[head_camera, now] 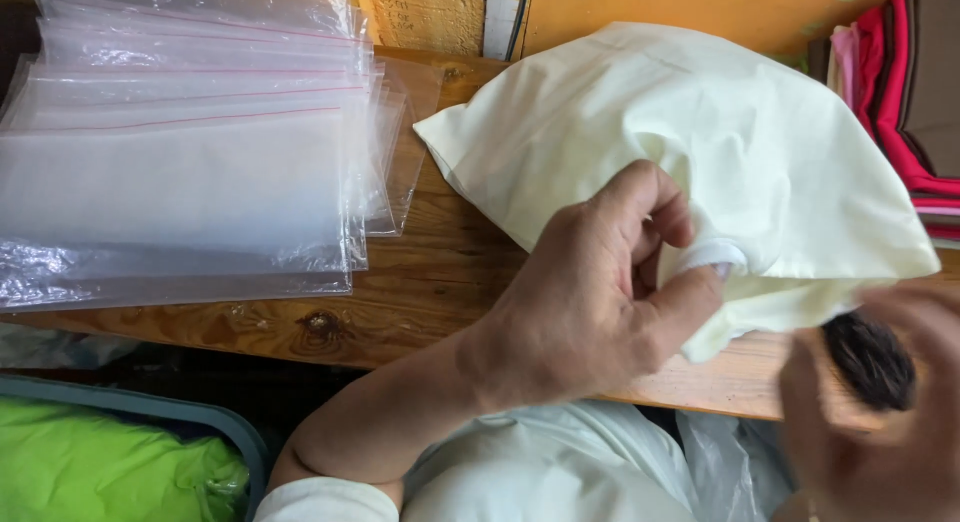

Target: The person fills a white pillowcase with white fluffy material by hand. They then seal the opening and repeatedly pat, press, and smooth the pillow to distribute the filling evenly and shape it into a square form.

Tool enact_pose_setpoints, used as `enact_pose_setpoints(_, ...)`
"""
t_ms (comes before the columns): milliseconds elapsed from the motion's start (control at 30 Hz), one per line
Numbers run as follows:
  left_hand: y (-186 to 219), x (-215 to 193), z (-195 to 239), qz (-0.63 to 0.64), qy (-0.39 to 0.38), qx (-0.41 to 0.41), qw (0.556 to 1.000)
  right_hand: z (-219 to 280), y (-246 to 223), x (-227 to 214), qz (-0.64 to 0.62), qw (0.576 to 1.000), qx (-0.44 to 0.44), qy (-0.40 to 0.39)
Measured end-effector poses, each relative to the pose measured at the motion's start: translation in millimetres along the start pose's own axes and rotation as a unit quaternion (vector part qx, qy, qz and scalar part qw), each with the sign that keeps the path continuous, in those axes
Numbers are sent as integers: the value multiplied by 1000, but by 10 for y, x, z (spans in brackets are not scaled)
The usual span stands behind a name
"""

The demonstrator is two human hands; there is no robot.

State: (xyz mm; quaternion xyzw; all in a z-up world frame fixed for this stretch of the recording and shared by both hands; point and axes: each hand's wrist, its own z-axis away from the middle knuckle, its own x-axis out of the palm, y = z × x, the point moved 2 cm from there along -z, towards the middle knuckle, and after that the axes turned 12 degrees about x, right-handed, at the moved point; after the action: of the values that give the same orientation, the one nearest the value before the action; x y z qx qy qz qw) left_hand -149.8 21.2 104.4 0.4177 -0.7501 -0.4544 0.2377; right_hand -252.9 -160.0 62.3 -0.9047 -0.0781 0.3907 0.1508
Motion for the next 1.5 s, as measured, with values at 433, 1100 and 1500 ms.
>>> enact_pose_setpoints(433, -487, -103, -57, -374, -66, 202, 903, 90, 183, 434, -409, 825, 255, -294)
enact_pose_setpoints(1100, -119, 15, 304, -399, -91, 336, 848, 32, -108, 275, -308, 911, 105, -255)
enact_pose_setpoints(1500, -119, 55, 374, -406, -69, 391, 823, 105, -264, 229, -283, 953, 98, -45)
